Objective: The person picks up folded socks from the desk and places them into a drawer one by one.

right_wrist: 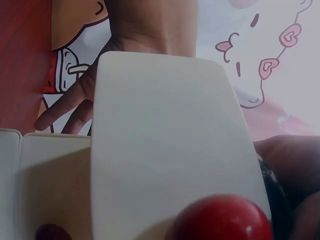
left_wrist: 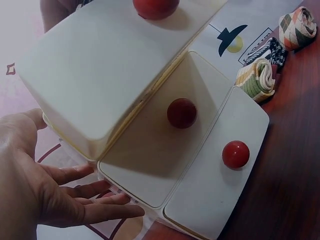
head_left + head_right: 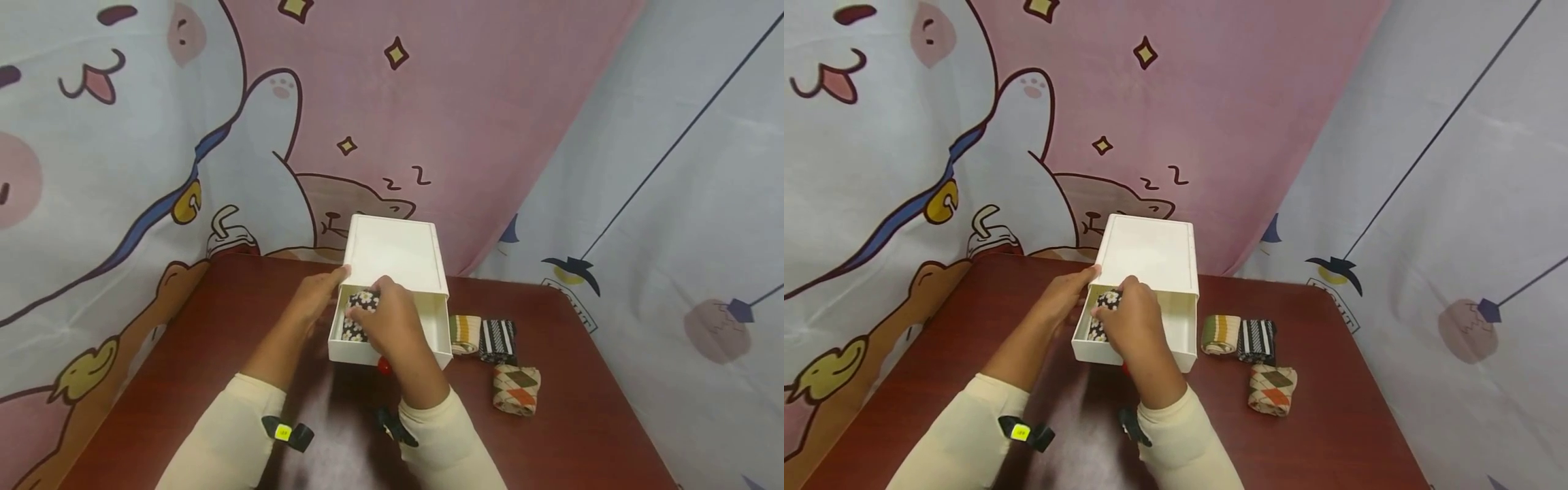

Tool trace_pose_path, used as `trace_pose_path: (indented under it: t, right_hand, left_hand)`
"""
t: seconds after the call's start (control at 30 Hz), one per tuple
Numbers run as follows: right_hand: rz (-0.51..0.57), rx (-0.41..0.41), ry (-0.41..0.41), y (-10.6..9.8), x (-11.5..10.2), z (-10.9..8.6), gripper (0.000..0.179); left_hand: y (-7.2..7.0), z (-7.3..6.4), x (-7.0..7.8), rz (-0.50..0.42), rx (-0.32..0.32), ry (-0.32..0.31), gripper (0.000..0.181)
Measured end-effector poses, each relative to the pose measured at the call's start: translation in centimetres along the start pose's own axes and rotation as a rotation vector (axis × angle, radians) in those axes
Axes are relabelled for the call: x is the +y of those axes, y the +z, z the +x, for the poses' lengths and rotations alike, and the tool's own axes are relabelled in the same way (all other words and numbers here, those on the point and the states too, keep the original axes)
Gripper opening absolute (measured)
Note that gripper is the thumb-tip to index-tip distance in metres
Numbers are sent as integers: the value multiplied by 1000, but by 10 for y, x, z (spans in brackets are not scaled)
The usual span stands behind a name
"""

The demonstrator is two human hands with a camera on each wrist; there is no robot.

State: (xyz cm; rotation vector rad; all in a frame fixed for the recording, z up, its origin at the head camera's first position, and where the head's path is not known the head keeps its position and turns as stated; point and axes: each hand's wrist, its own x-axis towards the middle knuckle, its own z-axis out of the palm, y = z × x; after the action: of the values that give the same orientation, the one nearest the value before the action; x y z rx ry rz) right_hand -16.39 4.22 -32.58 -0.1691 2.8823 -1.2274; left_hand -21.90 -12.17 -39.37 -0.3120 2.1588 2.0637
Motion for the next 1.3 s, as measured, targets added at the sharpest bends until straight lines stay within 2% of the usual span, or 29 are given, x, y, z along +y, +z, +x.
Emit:
trace_pose_path:
  t: [0.33, 0.57, 0.73, 0.9, 1.3]
  right_hand:
    - [-196, -23, -6, 7, -3, 1, 44]
    - [-293, -39, 25, -6, 1, -3, 51]
    - [-324, -31, 34, -17, 7, -6, 43]
    - [-305, -43, 12, -21, 12, -5, 33]
    - [-198, -64, -51, -9, 13, 0, 30]
  left_hand:
    - [-1, -1, -2, 26, 28, 11, 66]
    - [1, -2, -1, 21, 19, 19, 65]
    - [1, -1, -1, 15, 10, 4, 67]
    - [1, -1, 0, 9, 8, -12, 68]
    - [0, -2, 1, 33, 7, -28, 71]
